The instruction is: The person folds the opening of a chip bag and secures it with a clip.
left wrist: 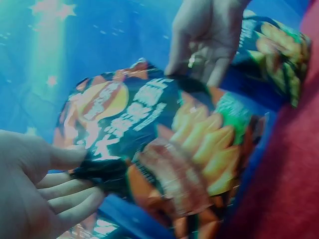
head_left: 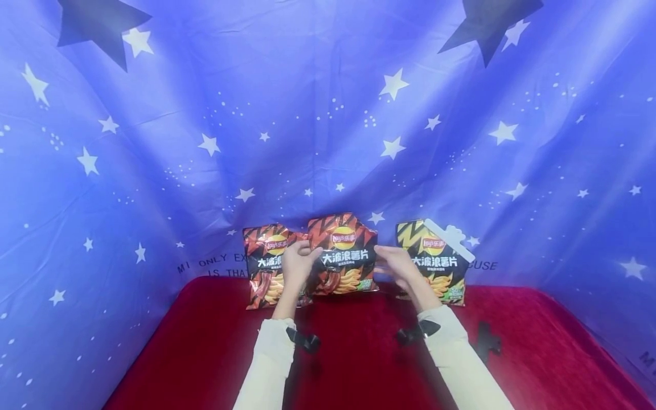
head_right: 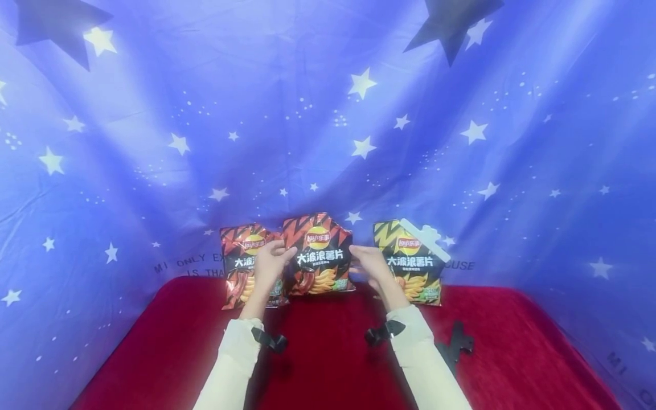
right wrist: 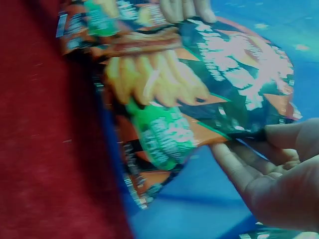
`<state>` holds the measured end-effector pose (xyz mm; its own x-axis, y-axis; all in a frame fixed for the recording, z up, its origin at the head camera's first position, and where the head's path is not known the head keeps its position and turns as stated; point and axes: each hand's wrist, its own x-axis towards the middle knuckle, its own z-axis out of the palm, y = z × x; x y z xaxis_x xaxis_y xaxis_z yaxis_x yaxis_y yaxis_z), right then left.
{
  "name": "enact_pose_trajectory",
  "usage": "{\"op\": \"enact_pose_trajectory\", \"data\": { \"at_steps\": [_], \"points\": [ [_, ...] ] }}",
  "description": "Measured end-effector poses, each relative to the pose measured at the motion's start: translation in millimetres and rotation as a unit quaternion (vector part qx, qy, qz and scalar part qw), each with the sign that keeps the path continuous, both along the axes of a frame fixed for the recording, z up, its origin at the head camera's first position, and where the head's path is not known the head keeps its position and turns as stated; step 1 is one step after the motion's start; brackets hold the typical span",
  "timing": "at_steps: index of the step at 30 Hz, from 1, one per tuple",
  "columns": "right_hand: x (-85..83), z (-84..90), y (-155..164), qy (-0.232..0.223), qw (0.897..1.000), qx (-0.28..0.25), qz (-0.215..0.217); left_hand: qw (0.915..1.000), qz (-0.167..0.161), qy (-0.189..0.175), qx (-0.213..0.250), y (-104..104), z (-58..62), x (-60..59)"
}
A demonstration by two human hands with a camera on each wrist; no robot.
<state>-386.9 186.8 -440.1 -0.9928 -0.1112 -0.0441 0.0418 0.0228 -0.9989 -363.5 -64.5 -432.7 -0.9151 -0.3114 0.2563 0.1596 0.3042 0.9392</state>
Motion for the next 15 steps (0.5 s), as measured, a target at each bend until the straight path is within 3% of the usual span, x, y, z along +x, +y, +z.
{"op": "enact_pose_trajectory", "data": {
  "at_steps": [6,10,15],
  "points": [
    [19.0,33.1,19.4,0.027,0.996,0.054,0.066,0.9937,-0.103,-0.015,0.042,-10.1,23.6,13.1],
    [33.3,46.2,30.5,0.041,0.989,0.099,0.106,0.9822,-0.176,-0.026,0.06,-17.9,33.5,22.2],
    [46.9,50.4,42.3,0.046,0.98,0.131,0.142,0.9625,-0.259,-0.055,0.058,-27.0,38.2,30.8]
  ]
}}
